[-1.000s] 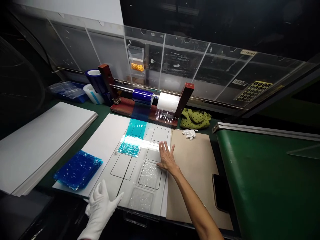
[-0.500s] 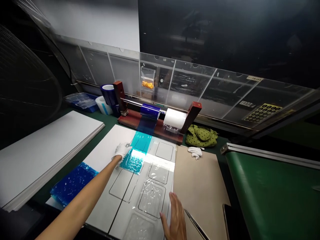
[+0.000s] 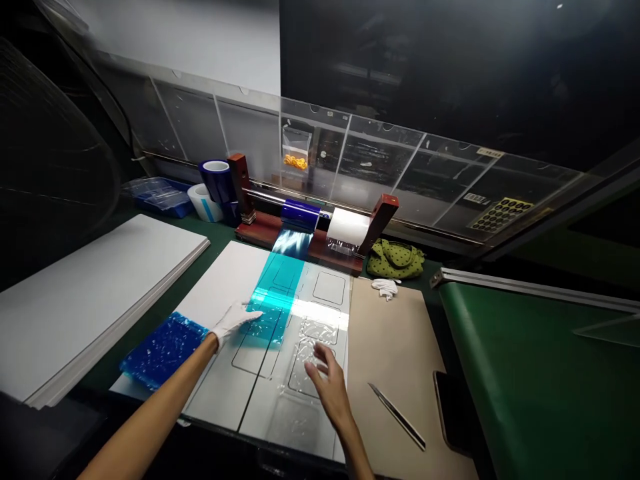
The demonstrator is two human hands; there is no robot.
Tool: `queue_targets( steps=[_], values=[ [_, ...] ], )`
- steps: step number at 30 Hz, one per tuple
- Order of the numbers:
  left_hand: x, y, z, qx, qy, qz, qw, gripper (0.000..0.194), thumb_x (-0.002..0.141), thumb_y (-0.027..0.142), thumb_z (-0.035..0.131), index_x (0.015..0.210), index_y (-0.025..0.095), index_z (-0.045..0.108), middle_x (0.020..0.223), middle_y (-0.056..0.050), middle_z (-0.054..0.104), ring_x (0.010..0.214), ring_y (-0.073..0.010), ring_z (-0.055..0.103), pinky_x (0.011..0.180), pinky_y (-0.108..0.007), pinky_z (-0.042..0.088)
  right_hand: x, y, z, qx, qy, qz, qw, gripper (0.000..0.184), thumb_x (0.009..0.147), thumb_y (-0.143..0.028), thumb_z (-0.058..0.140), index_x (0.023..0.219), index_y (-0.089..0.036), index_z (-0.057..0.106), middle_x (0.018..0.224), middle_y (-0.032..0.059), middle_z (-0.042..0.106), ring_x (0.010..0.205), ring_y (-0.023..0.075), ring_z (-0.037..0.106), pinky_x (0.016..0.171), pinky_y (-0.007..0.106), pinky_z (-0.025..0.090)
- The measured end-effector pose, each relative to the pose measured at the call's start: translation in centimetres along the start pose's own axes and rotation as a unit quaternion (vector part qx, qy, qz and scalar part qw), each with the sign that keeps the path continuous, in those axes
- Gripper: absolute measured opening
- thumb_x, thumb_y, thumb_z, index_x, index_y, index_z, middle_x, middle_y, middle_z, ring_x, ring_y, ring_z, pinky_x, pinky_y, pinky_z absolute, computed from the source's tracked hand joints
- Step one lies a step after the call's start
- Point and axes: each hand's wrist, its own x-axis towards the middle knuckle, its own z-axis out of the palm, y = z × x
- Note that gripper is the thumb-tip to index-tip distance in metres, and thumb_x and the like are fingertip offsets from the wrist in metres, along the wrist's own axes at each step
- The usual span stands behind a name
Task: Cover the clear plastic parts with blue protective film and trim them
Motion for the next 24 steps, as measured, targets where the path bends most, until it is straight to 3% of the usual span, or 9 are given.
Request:
queue_targets(
  steps=[3, 6, 10, 13, 18, 21, 24],
  values=[
    [-2.5, -0.9, -0.9, -0.074, -0.077, -0.016, 0.994, 0.038, 0.074, 0.038, 0.067, 0.100, 0.011, 0.062, 0.099, -0.009, 0.065, 0.084, -0.0180, 0.063, 0.076, -0.033, 0.052, 2.9, -2.4, 3.6, 0.078, -0.082, 0.082, 0.990, 0.063, 0.070, -0.058, 0.064, 0.116, -0.016, 0.057, 0.125, 0.0172, 0.056, 0.112, 0.0270, 0.056, 0.089, 0.040, 0.049],
    [-5.0, -1.4, -1.7, -0.125, -0.092, -0.025, 0.988, 0.046, 0.066, 0.043, 0.071, 0.097, 0.011, 0.063, 0.097, -0.010, 0.067, 0.083, -0.0188, 0.063, 0.075, -0.031, 0.051, 2.9, -2.8, 6.8, 0.139, -0.158, 0.145, 0.967, 0.058, 0.062, -0.058, 0.071, 0.093, -0.010, 0.065, 0.097, 0.0159, 0.068, 0.087, 0.0232, 0.067, 0.073, 0.033, 0.053],
    [-8.9, -3.0, -2.3, -0.154, -0.077, -0.057, 0.983, 0.045, 0.057, 0.046, 0.075, 0.084, 0.012, 0.064, 0.075, -0.005, 0.066, 0.067, -0.0170, 0.060, 0.063, -0.028, 0.048, -1.3, -1.3, 9.8, 0.186, -0.132, 0.151, 0.962, 0.052, 0.060, -0.060, 0.071, 0.068, -0.009, 0.063, 0.066, 0.0092, 0.068, 0.055, 0.0132, 0.062, 0.055, 0.024, 0.047],
    [-12.7, -5.2, -2.5, -0.169, -0.058, -0.099, 0.979, 0.041, 0.055, 0.048, 0.076, 0.071, 0.013, 0.062, 0.063, -0.001, 0.061, 0.061, -0.0160, 0.057, 0.058, -0.027, 0.044, -5.4, 0.8, 11.2, 0.199, -0.130, 0.172, 0.956, 0.054, 0.059, -0.062, 0.071, 0.067, -0.010, 0.062, 0.064, 0.0089, 0.068, 0.054, 0.0124, 0.062, 0.052, 0.022, 0.046],
    [-19.2, -9.3, -2.2, -0.213, -0.030, -0.167, 0.962, 0.041, 0.062, 0.052, 0.070, 0.068, 0.013, 0.059, 0.062, 0.000, 0.058, 0.060, -0.0137, 0.055, 0.058, -0.025, 0.042, -10.9, 4.2, 13.4, 0.195, -0.115, 0.226, 0.947, 0.056, 0.058, -0.064, 0.070, 0.067, -0.010, 0.061, 0.065, 0.0097, 0.069, 0.055, 0.0153, 0.064, 0.054, 0.025, 0.048],
    [-21.4, -10.9, -2.0, -0.237, -0.010, -0.192, 0.952, 0.041, 0.066, 0.054, 0.066, 0.072, 0.013, 0.060, 0.064, 0.000, 0.058, 0.059, -0.0126, 0.053, 0.059, -0.025, 0.041, -12.4, 5.4, 14.7, 0.199, -0.104, 0.244, 0.943, 0.054, 0.058, -0.063, 0.071, 0.066, -0.011, 0.061, 0.066, 0.0107, 0.070, 0.055, 0.0151, 0.064, 0.053, 0.024, 0.049],
    [-21.7, -12.0, -1.8, -0.246, 0.035, -0.204, 0.947, 0.044, 0.063, 0.055, 0.068, 0.076, 0.013, 0.062, 0.068, 0.000, 0.059, 0.061, -0.0125, 0.054, 0.060, -0.024, 0.041, -12.2, 5.9, 15.8, 0.220, -0.090, 0.262, 0.935, 0.053, 0.058, -0.061, 0.073, 0.066, -0.010, 0.062, 0.067, 0.0106, 0.070, 0.055, 0.0131, 0.063, 0.053, 0.022, 0.049]
  ],
)
